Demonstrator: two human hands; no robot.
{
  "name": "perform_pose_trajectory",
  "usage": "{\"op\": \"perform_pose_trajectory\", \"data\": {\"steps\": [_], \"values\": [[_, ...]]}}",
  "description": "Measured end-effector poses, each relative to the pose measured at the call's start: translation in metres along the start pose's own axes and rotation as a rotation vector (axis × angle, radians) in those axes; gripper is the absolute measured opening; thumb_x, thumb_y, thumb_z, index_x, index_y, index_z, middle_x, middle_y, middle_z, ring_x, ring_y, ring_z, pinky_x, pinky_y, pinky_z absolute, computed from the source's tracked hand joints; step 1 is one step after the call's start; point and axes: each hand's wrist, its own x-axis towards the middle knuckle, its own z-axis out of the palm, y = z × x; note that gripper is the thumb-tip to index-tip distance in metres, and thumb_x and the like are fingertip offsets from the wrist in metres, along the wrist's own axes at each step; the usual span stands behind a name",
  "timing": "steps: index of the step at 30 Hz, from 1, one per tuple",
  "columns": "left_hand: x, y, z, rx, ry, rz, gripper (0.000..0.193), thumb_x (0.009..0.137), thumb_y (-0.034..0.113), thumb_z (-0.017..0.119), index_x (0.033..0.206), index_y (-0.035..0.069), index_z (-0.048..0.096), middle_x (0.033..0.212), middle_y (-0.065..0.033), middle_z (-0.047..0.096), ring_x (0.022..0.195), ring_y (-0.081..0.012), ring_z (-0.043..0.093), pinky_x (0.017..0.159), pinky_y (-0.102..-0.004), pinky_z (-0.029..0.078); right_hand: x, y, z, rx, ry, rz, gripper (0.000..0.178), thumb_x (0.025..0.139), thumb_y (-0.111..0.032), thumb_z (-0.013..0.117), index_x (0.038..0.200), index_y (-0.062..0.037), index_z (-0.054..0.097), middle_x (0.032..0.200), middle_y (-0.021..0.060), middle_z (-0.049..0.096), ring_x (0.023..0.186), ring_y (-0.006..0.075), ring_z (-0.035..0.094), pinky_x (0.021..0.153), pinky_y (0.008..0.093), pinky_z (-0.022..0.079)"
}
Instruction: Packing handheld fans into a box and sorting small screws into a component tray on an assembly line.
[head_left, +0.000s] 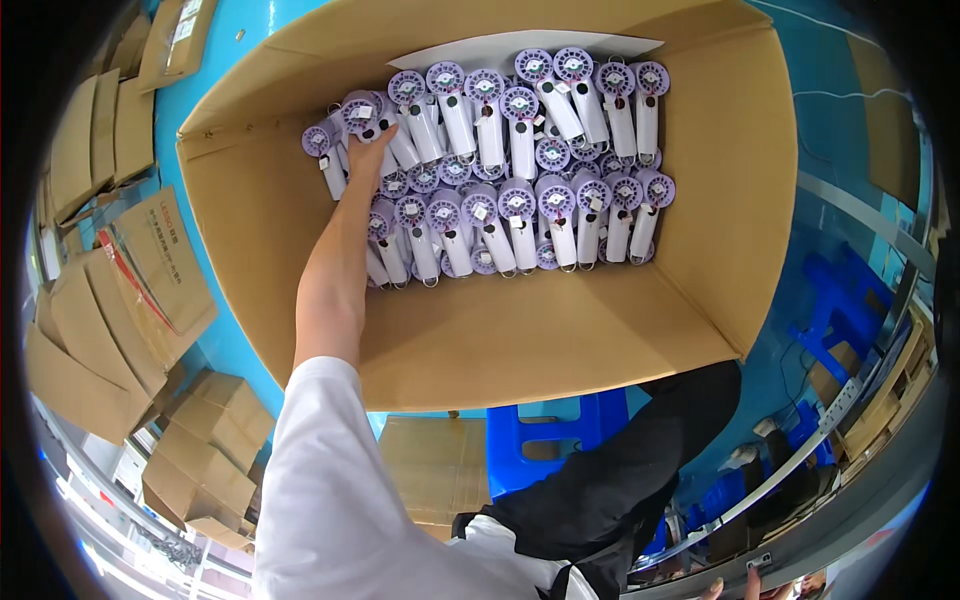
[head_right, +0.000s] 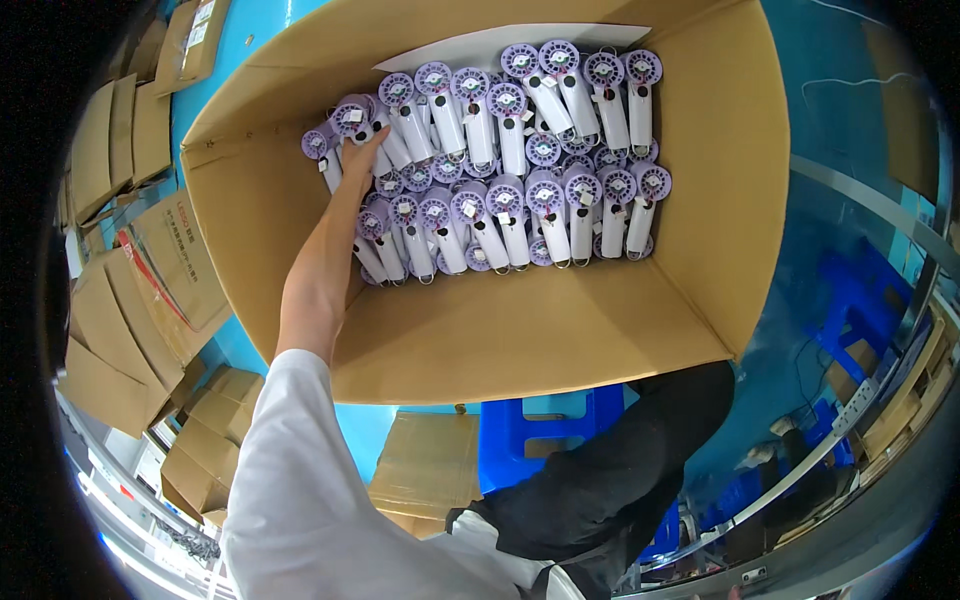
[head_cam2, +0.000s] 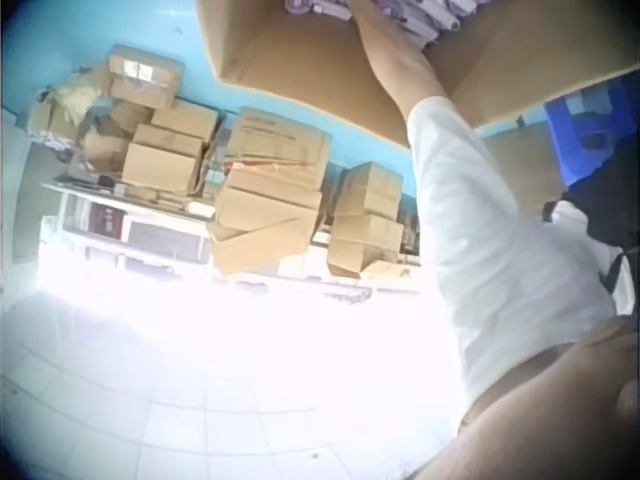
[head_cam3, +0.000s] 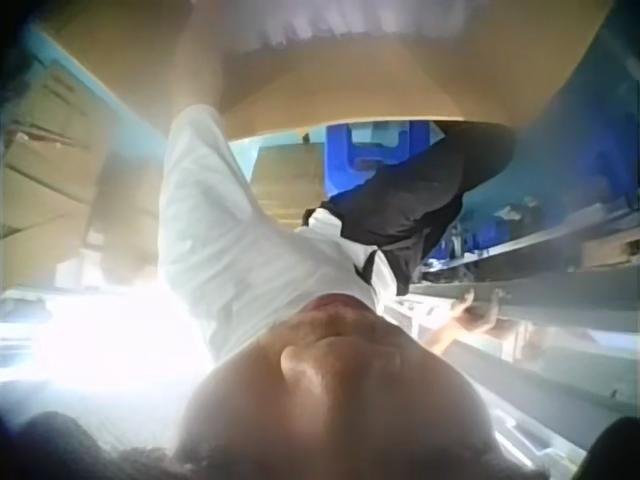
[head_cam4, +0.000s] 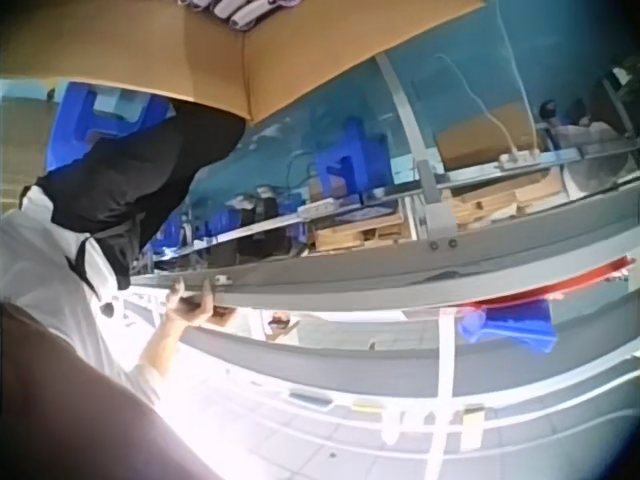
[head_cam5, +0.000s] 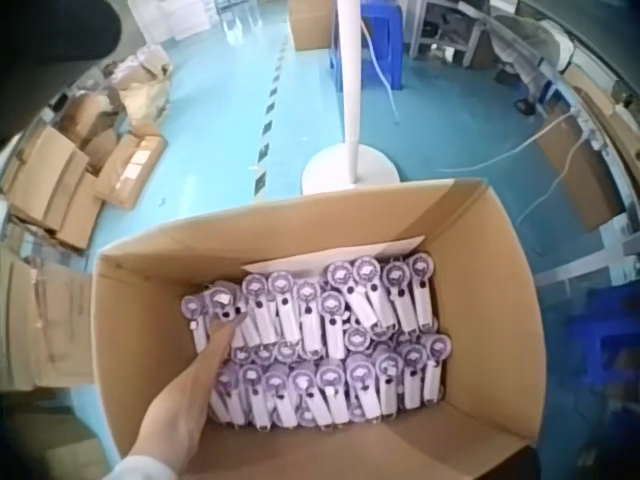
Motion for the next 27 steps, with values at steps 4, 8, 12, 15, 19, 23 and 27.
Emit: {"op": "perform_pose_trajectory", "data": {"steps": [4, 8, 12, 15, 19, 23, 27], "values": [[-0.013, 0.010, -0.005, 0.024, -0.036, -0.044, 0.081, 0.073, 0.030, 0.089, 0.138, 0.001, 0.051, 0.133, -0.0119, 0.061, 0.119, -0.0248, 0.059, 0.102, -0.0366, 0.045, 0.005, 0.002, 0.003, 0.018, 0.001, -0.035, 0.048, 0.092, -0.039, 0.073, 0.109, 0.0047, 0.063, 0.123, 0.0254, 0.056, 0.115, 0.0371, 0.058, 0.095, 0.0468, 0.056], [-0.012, 0.017, -0.004, -0.308, -0.020, -0.193, 0.069, 0.083, 0.031, 0.082, 0.140, 0.007, 0.051, 0.131, -0.0068, 0.061, 0.117, -0.0220, 0.059, 0.102, -0.0375, 0.045, 0.003, 0.005, -0.001, -0.026, -0.005, -0.080, 0.047, 0.092, -0.039, 0.073, 0.109, 0.0042, 0.064, 0.119, 0.0241, 0.059, 0.111, 0.0349, 0.059, 0.094, 0.0450, 0.057], [0.001, 0.003, -0.016, -0.465, -0.031, -0.165, 0.064, 0.089, 0.034, 0.077, 0.141, 0.014, 0.046, 0.127, -0.0057, 0.062, 0.114, -0.0214, 0.060, 0.099, -0.0395, 0.047, -0.013, 0.009, -0.003, 0.040, -0.042, 0.061, 0.048, 0.092, -0.042, 0.072, 0.108, 0.0026, 0.064, 0.126, 0.0266, 0.054, 0.116, 0.0367, 0.055, 0.095, 0.0480, 0.056], [-0.003, 0.009, -0.012, -0.478, -0.018, -0.179, 0.065, 0.089, 0.034, 0.078, 0.140, 0.014, 0.043, 0.128, -0.0068, 0.061, 0.112, -0.0213, 0.061, 0.096, -0.0416, 0.049, 0.002, 0.002, 0.003, -0.064, 0.033, -0.067, 0.050, 0.092, -0.046, 0.070, 0.109, 0.0012, 0.065, 0.134, 0.0293, 0.047, 0.124, 0.0393, 0.048, 0.098, 0.0521, 0.054], [-0.012, 0.015, 0.001, -0.482, 0.121, -0.188, 0.065, 0.085, 0.025, 0.082, 0.134, 0.011, 0.041, 0.129, -0.0087, 0.058, 0.110, -0.0240, 0.063, 0.092, -0.0428, 0.052, 0.003, 0.005, -0.002, -0.140, -0.003, -0.126, 0.052, 0.092, -0.049, 0.068, 0.109, 0.0002, 0.065, 0.137, 0.0307, 0.042, 0.128, 0.0412, 0.043, 0.100, 0.0542, 0.051], [0.027, 0.007, -0.034, -0.685, -0.015, -0.066, 0.056, 0.081, 0.005, 0.078, 0.126, 0.010, 0.044, 0.119, -0.0102, 0.059, 0.106, -0.0263, 0.061, 0.092, -0.0447, 0.052, 0.006, 0.008, -0.002, -0.083, -0.031, -0.081, 0.050, 0.093, -0.047, 0.069, 0.108, 0.0006, 0.065, 0.136, 0.0302, 0.043, 0.126, 0.0404, 0.045, 0.102, 0.0544, 0.049], [0.032, 0.014, -0.025, -0.718, -0.063, -0.175, 0.040, 0.082, 0.009, 0.072, 0.117, 0.001, 0.054, 0.110, -0.0095, 0.060, 0.102, -0.0249, 0.059, 0.095, -0.0417, 0.049, 0.009, 0.001, -0.002, -0.121, -0.010, -0.087, 0.049, 0.093, -0.047, 0.068, 0.108, 0.0005, 0.065, 0.135, 0.0303, 0.043, 0.126, 0.0399, 0.045, 0.103, 0.0553, 0.049]]}}
